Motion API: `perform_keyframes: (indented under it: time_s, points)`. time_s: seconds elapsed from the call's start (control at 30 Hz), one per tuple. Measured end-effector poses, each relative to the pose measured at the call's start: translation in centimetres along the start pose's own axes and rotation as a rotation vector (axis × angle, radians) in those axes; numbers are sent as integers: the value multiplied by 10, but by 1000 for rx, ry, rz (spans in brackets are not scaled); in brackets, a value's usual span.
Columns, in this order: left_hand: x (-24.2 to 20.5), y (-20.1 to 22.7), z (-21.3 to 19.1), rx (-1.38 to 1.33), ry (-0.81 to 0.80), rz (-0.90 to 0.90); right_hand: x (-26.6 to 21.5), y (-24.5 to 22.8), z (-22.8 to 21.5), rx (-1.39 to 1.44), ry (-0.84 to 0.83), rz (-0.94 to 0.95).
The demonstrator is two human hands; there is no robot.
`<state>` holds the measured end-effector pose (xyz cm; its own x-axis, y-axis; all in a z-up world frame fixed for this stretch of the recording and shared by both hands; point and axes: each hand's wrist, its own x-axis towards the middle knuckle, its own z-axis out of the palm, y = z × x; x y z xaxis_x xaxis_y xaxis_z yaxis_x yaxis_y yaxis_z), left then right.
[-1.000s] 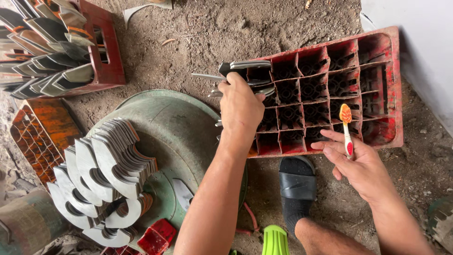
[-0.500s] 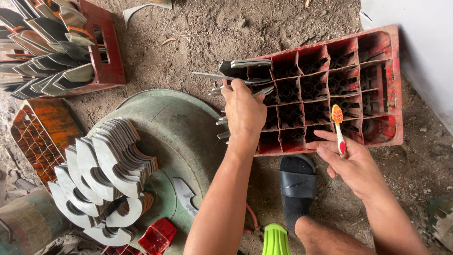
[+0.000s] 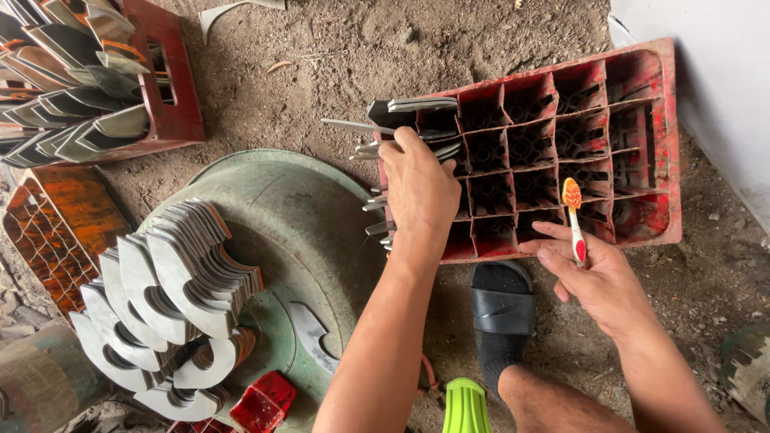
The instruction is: The person sits on a low stool and repeatedly applies a red substance to curved metal pieces using a toothbrush. They pick up each piece from a stack, coat both sides, and place the finished pieces into a red crate.
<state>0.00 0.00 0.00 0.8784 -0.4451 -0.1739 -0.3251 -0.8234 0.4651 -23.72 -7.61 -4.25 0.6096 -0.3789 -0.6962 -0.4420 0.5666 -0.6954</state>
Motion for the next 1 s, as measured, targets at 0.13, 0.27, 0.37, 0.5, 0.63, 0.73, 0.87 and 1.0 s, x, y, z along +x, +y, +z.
perform_keyframes:
  time_s: [0.13,0.27,0.37,0.5,0.63,0.73,0.87,1.0]
  points:
    - [0,1,-22,193,51,162,-3,4,-3,22,-1,-18]
    - [-5,-1,-50,216,-73,128,-3,-2,0,2,9,2]
    - [-16,-9,-76,122,-20,129,-5,-6,2,-7,9,-9]
    - [-61,-36,-133,37,98,142,-13,-4,0,-42,46,-34]
    - [-132,-87,-211,-98,207,-84,-24,-16,-3,-95,-13,-99]
    - [-201,-149,-257,-126,272,-395,-29,-28,1,-241,-65,-191]
    - [-263,-203,-236,61,18,-576,-22,-49,22,-492,-195,-315]
    - [-268,-189,-130,-3,-40,-538,-46,-105,71,-1061,-193,-445]
